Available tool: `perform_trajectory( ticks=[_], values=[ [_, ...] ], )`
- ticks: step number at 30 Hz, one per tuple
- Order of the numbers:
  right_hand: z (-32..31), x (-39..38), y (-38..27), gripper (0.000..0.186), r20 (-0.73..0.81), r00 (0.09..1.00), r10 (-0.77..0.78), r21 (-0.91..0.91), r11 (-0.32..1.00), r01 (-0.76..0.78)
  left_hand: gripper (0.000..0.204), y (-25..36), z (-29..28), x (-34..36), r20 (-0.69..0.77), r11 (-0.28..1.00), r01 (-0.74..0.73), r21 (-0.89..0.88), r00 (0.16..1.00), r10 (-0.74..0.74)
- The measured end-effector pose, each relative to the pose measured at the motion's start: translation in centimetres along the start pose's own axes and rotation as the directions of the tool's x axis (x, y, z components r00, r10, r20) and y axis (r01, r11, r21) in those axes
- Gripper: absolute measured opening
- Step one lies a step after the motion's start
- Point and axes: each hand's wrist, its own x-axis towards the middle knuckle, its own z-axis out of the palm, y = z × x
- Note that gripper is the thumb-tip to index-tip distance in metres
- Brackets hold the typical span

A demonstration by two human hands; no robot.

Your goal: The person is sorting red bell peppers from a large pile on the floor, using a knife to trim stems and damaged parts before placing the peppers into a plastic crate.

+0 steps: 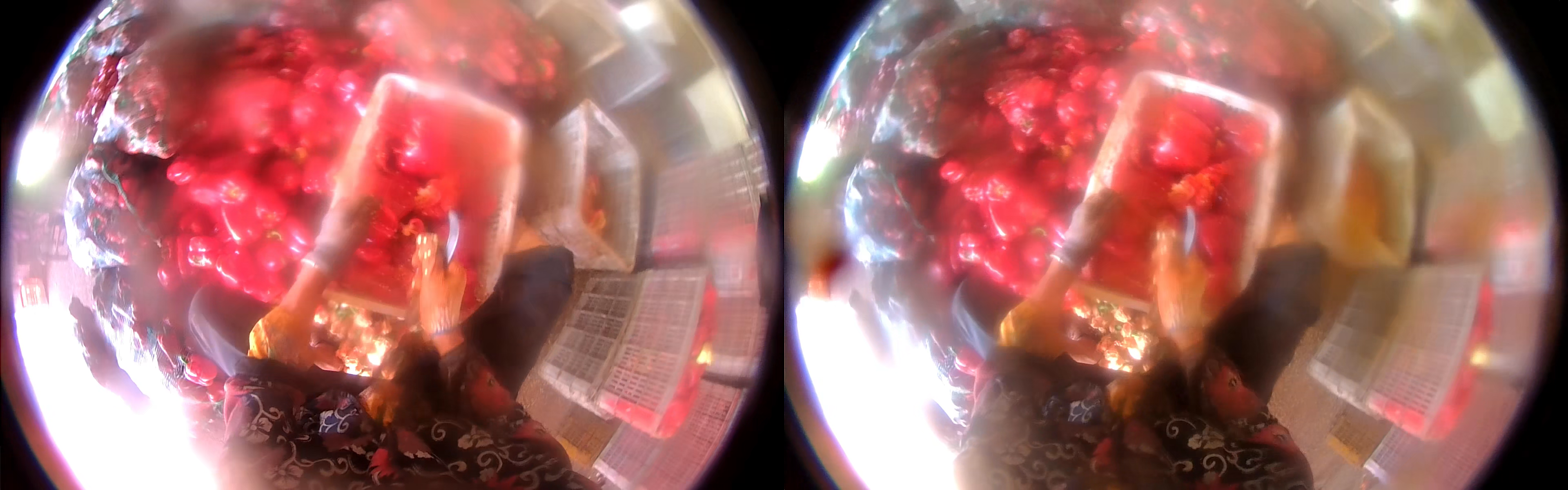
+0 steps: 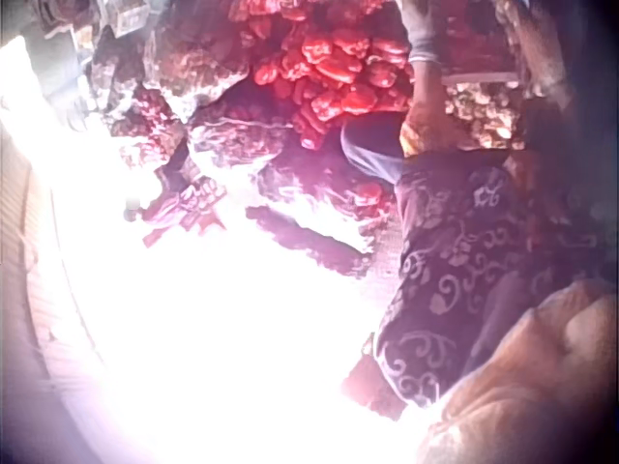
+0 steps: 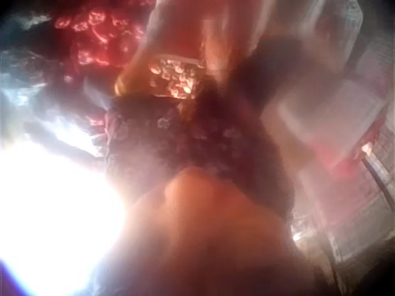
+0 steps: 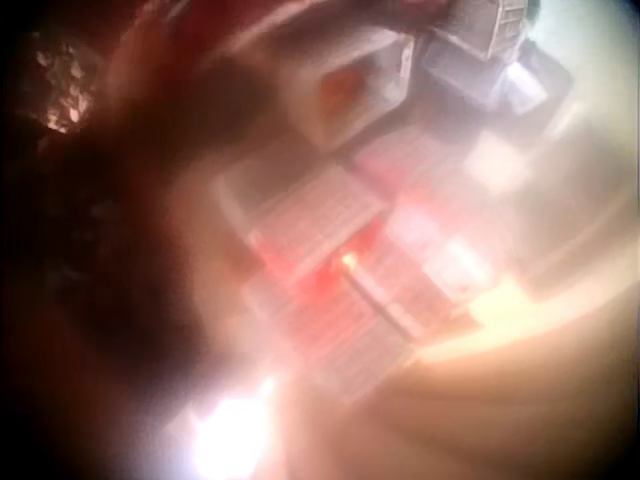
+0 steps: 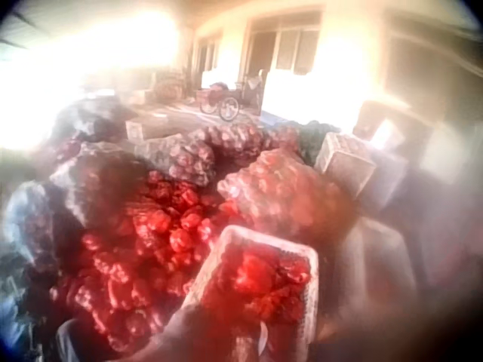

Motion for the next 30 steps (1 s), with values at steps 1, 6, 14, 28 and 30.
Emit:
perform_trajectory(
  ticks=[1, 6, 14, 28, 30],
  values=[
    [1.4, 1.0, -2.3, 0.035, -0.002, 1.0, 0.017, 0.095, 0.995, -0.017, 0.023, -0.5, 0.0, -0.3, -0.129, 0.999, -0.051, 0.009, 0.99, 0.052],
    [9.3, 10.4, 0.5, 0.037, 0.066, 0.719, -0.692, -0.635, 0.527, 0.566, 0.017, -2.8, -4.1, -3.8, -0.599, 0.937, -0.14, -0.321, 0.796, -0.087],
    [12.2, 11.2, 7.7, 0.037, -0.085, 0.775, -0.627, -0.766, 0.538, 0.352, 0.012, -14.7, -5.0, -7.7, -0.712, 0.82, -0.061, -0.569, 0.535, -0.454],
    [11.5, 12.5, 11.1, 0.034, 0.167, 0.79, -0.59, -0.861, 0.303, 0.408, 0.034, -17.9, -0.1, -1.7, -0.589, 0.724, 0.671, 0.16, 0.654, -0.476],
    [11.4, 12.2, 11.2, 0.033, 0.171, 0.797, -0.579, -0.859, 0.307, 0.408, 0.038, -17.8, 0.0, 1.2, -0.468, 0.883, 0.355, 0.306, 0.864, -0.185]
  ],
)
